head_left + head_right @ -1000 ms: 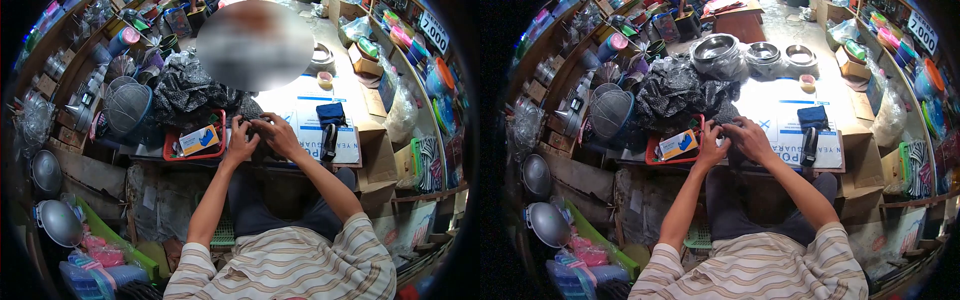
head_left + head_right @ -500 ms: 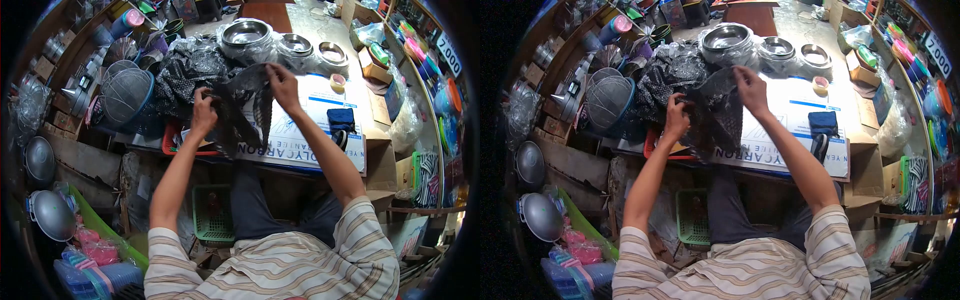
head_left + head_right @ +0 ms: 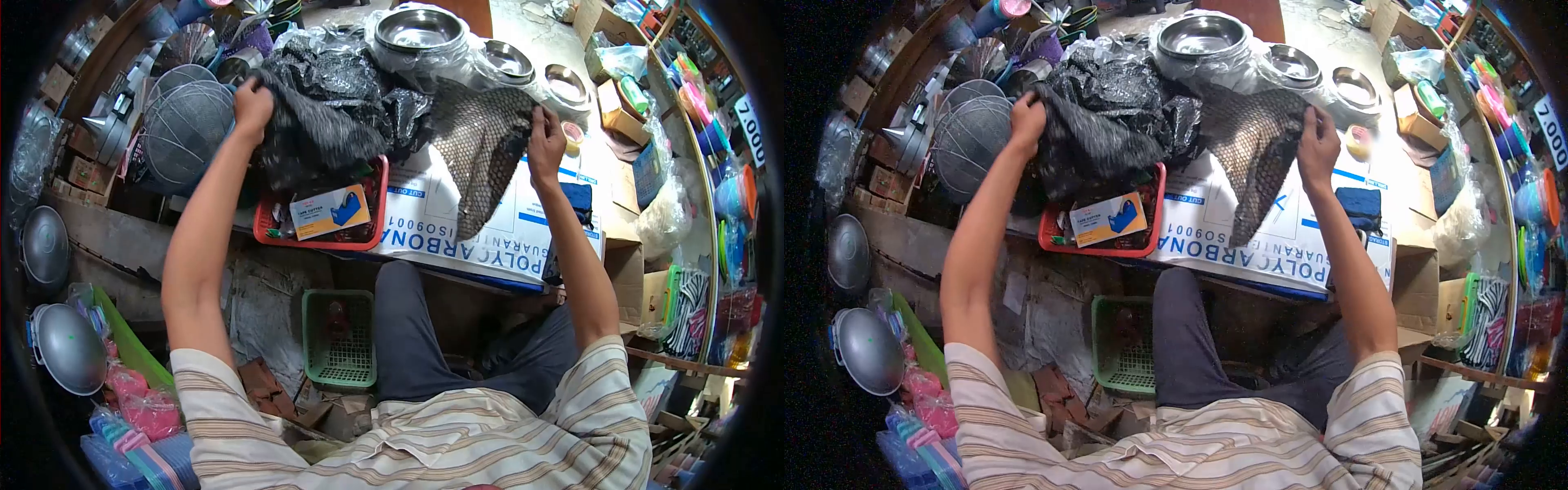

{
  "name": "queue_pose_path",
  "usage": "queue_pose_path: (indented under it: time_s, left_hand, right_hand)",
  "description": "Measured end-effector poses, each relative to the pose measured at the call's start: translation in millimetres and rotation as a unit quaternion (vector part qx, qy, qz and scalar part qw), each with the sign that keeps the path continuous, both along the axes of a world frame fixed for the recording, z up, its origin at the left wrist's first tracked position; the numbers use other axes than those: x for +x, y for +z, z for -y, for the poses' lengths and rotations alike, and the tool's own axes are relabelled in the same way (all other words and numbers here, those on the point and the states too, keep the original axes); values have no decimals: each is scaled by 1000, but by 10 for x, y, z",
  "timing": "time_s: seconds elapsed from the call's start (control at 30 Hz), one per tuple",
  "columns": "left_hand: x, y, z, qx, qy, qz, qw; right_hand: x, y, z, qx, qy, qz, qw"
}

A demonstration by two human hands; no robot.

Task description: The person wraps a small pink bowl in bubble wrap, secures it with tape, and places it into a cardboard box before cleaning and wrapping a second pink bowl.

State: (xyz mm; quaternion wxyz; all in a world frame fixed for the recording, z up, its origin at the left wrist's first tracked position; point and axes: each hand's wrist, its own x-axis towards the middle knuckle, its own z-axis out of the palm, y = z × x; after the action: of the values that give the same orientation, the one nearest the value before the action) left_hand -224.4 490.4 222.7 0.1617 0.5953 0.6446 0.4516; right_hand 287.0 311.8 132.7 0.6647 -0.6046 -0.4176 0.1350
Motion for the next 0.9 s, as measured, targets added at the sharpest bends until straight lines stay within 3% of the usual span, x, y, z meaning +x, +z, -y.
queue_pose_path:
  time_s: [0.07,0.17,0.2,0.3,0.37,0.4,0.47,0.5,0.53,0.6,0.67,0.8,0.9]
  left_hand:
    - [-19,38,-318,40,-14,129,991]
    - [52,172,-508,118,-9,205,972]
    - [-42,108,-677,146,-2,154,977]
    - [-114,-129,-971,148,31,215,965]
    - [31,-144,-715,69,-16,324,943]
    - [-49,-265,-708,66,-16,324,944]
    - [-280,-550,-712,-117,-118,313,935]
    - [-103,-597,-535,-116,-26,285,951]
    - [-115,-694,-507,-118,-29,286,951]
    - [-119,-855,-417,-65,7,79,995]
    - [24,-824,-145,0,4,-85,996]
    - [262,-948,163,128,-70,-197,969]
    - [318,-1103,207,58,-118,-223,966]
  right_hand:
    - [62,-157,124,-48,3,-11,999]
    - [48,-290,323,-32,-30,10,999]
    - [98,-351,378,-25,-27,13,999]
    - [219,-418,438,43,-39,60,997]
    - [171,-244,510,78,-35,81,993]
    - [143,-131,563,75,-35,81,993]
    - [131,4,654,83,-66,221,969]
    - [145,-32,686,107,-60,213,969]
    - [141,-32,741,107,-63,214,969]
    - [86,-12,893,140,-1,299,944]
    - [-18,-57,1072,146,36,383,911]
    - [-238,-405,1511,41,146,375,914]
    - [-342,-637,1785,-41,196,392,898]
